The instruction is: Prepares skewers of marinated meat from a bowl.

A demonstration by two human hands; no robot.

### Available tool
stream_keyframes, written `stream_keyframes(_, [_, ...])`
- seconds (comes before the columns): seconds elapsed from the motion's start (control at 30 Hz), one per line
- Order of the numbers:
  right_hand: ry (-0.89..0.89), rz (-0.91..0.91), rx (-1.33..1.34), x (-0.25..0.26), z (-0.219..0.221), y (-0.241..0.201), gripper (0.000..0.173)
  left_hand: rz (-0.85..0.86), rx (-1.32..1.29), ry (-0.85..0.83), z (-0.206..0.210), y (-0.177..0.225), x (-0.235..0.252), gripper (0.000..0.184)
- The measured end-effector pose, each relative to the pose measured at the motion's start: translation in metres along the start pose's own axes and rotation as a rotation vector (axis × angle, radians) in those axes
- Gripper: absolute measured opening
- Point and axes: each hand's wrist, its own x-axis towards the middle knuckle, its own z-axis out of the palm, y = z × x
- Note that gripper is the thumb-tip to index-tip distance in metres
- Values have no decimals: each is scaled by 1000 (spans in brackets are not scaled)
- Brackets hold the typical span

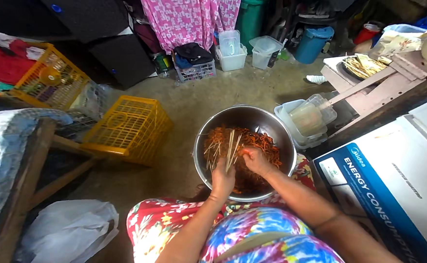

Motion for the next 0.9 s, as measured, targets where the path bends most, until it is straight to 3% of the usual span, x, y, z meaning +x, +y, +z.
stream_keyframes(0.1, [-57, 234, 197, 2, -7, -6, 33, -19, -110, 41, 0, -1, 0, 27])
stream_keyframes(0.2, [-33, 532, 574, 4, -9, -7, 33, -18, -200, 72, 0, -3, 1, 24])
stream_keyframes(0.3, [-85, 669, 769, 4, -11, -8, 35, 5, -241, 69, 0, -4, 1, 24])
stream_keyframes(0.5, [-243, 545, 685, 3, -10, -3, 10, 32, -277, 50, 0, -5, 1, 25])
stream_keyframes(0.9, [-247, 567, 751, 2, -7, -4, 10, 38, -301, 45, 0, -5, 0, 22])
